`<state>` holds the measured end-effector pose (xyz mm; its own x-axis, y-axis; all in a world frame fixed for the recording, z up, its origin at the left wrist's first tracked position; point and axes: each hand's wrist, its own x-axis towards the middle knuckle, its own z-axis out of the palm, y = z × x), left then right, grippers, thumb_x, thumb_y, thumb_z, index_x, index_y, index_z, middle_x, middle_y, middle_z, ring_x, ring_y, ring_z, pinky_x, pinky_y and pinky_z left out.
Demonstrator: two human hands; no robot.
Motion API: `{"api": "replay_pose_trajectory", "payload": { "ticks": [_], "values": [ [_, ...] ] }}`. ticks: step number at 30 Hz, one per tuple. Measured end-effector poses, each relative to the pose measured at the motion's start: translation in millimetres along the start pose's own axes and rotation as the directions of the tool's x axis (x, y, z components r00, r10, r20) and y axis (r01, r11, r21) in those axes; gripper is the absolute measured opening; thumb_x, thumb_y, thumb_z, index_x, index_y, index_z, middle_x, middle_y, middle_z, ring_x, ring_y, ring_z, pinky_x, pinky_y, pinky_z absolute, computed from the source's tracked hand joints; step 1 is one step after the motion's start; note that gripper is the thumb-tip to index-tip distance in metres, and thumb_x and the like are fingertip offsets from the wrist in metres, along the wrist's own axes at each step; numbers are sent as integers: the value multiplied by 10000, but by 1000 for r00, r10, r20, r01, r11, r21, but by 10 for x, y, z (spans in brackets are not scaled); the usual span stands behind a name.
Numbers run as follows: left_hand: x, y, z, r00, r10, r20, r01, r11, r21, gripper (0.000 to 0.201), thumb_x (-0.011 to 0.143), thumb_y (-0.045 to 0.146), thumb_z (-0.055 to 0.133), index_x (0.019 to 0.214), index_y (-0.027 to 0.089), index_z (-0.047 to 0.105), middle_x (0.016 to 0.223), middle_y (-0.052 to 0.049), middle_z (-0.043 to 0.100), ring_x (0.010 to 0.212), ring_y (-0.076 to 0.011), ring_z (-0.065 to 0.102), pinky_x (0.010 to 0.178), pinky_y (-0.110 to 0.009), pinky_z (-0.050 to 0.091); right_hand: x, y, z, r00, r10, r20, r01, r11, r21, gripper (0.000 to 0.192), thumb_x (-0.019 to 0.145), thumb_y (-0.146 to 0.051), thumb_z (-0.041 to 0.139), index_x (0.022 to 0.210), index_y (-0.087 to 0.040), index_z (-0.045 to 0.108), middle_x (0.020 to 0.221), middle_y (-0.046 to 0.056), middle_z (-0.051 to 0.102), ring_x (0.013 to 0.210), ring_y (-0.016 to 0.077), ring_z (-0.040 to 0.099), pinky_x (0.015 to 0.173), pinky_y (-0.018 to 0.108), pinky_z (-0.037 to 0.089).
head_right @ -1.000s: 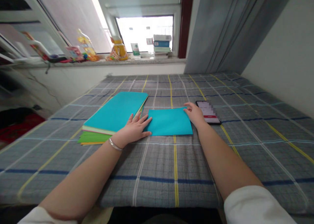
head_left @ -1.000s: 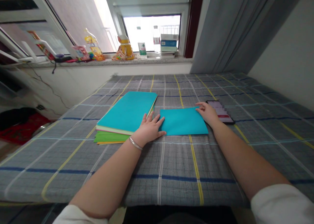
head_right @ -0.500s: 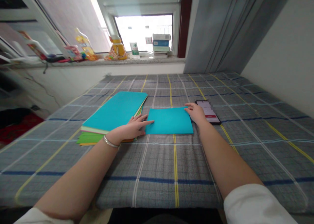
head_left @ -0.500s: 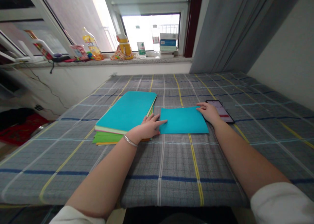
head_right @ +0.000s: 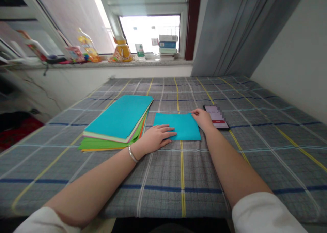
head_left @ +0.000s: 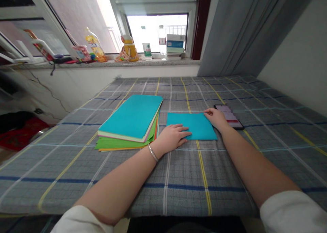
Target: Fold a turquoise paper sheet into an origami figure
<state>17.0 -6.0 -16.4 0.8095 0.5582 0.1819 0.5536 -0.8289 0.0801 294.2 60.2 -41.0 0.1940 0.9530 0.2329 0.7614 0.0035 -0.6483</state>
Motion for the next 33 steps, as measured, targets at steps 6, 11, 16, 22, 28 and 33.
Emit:
{"api": "replay_pose_trajectory", "payload": {
  "ticks": [6,11,16,22,28,33],
  "values": [
    [42,18,18,994,101,-41,-97,991,95,319,1017,332,394,1181,220,643,1262,-60,661,1126,-210,631,910,-342,506,-7,-27,-12,999,0,-40,2,999,47,314,783,-246,643,1083,-168,692,977,90,731,798,206,668,779,355,519],
    [96,137,-1,997,74,-7,-70,973,218,200,980,217,463,1064,169,638,1098,-106,690,983,-210,658,708,-294,498,-128,-184,-123,987,-162,-23,163,985,63,226,815,-277,601,982,-182,719,1093,108,711,1011,242,645,888,385,498],
    [103,194,-43,998,53,25,-58,954,295,145,967,210,480,981,167,618,946,-79,683,845,-206,649,653,-297,458,-441,-341,-200,968,-222,120,225,974,-11,256,860,-323,565,1044,-212,704,1121,77,712,1030,244,642,943,397,473],
    [72,145,-45,988,-133,-79,143,980,140,457,990,520,350,1035,190,662,1075,-97,678,991,-243,624,828,-376,489,-553,-219,-133,993,-88,75,105,958,-265,589,773,-351,695,1286,-93,566,1189,215,650,1104,338,603,973,445,444],
    [108,-52,79,813,-580,-48,580,814,-27,591,915,519,472,1411,199,473,1547,-154,353,1442,-370,281,1149,-527,252,-426,-168,-72,995,93,22,-91,994,-66,579,791,-356,667,1308,-120,555,957,119,713,896,253,669,802,349,506],
    [164,-156,111,741,-671,4,656,723,-215,807,839,488,578,1515,172,272,1611,-201,149,1485,-384,147,1167,-545,209,-370,-149,-74,988,96,123,-120,973,197,233,827,-339,592,932,-166,707,859,80,738,781,231,680,710,334,513]
  ]
}}
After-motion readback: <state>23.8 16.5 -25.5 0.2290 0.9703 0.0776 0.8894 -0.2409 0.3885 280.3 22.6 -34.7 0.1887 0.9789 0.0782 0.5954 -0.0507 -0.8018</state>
